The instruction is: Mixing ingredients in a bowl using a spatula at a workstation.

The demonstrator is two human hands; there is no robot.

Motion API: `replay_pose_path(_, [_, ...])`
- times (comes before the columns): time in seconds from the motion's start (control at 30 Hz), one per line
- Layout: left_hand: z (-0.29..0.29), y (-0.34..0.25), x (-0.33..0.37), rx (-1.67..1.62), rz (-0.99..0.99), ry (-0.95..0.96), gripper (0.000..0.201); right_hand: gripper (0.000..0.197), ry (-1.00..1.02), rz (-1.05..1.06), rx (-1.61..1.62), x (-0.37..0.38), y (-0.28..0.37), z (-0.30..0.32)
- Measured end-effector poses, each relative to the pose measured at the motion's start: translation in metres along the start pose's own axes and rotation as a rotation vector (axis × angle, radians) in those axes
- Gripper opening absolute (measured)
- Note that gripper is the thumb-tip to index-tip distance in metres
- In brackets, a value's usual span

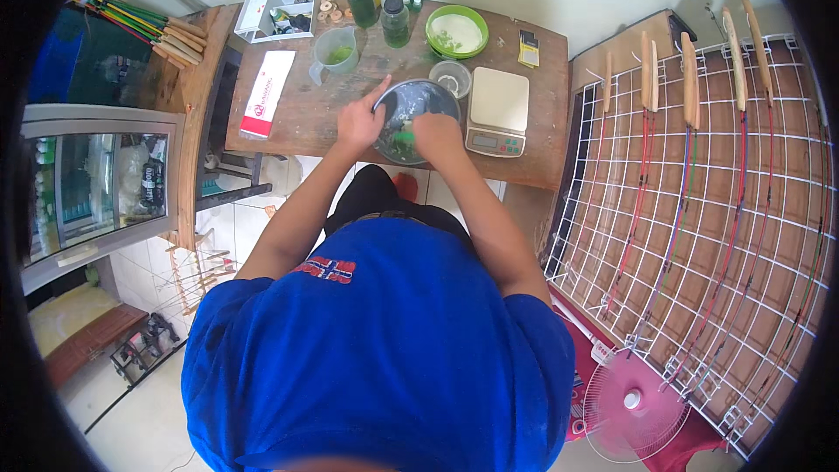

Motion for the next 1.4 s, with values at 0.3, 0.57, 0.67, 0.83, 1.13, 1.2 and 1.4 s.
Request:
replay_pose_path(0.3, [0.001,0.002,-0.003,-0.009,0.023,-0.037,0.059,0.020,-0.090,-0.034,0.103,0.003,0.010,-0.003])
replay_pose_path(0.57, [0.002,0.008,-0.008,-0.023,0.080,-0.043,0.059,0.021,-0.020,-0.046,0.262,0.000,0.004,0.018])
replay_pose_path(0.67, [0.004,0.008,-0.009,-0.038,0.086,-0.044,0.058,0.021,-0.085,-0.089,0.098,0.006,0.005,0.010])
replay_pose_path(0.83, [0.001,0.010,-0.010,-0.047,0.040,-0.054,0.058,0.015,-0.118,-0.106,0.083,0.002,-0.017,0.047])
replay_pose_path(1.13, [0.002,0.002,-0.006,-0.029,0.016,-0.013,0.060,0.011,-0.156,-0.019,-0.087,0.008,-0.020,0.001])
replay_pose_path(1.2, [0.000,0.001,-0.006,-0.020,-0.009,-0.037,0.060,0.009,-0.154,0.072,-0.078,0.003,-0.012,-0.001])
replay_pose_path(1.4, [0.001,-0.001,-0.006,-0.021,-0.028,-0.055,0.061,0.010,-0.175,-0.009,-0.020,0.000,-0.024,0.028])
Point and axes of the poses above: each hand's wrist, its own x-axis towards the middle knuckle, its own z-axis out of the back of the hand, y = z × x, the point moved 4 cm from there along x, towards the middle knuckle, and after that the axes turned 1 degree about -y, right-handed, at the moved point
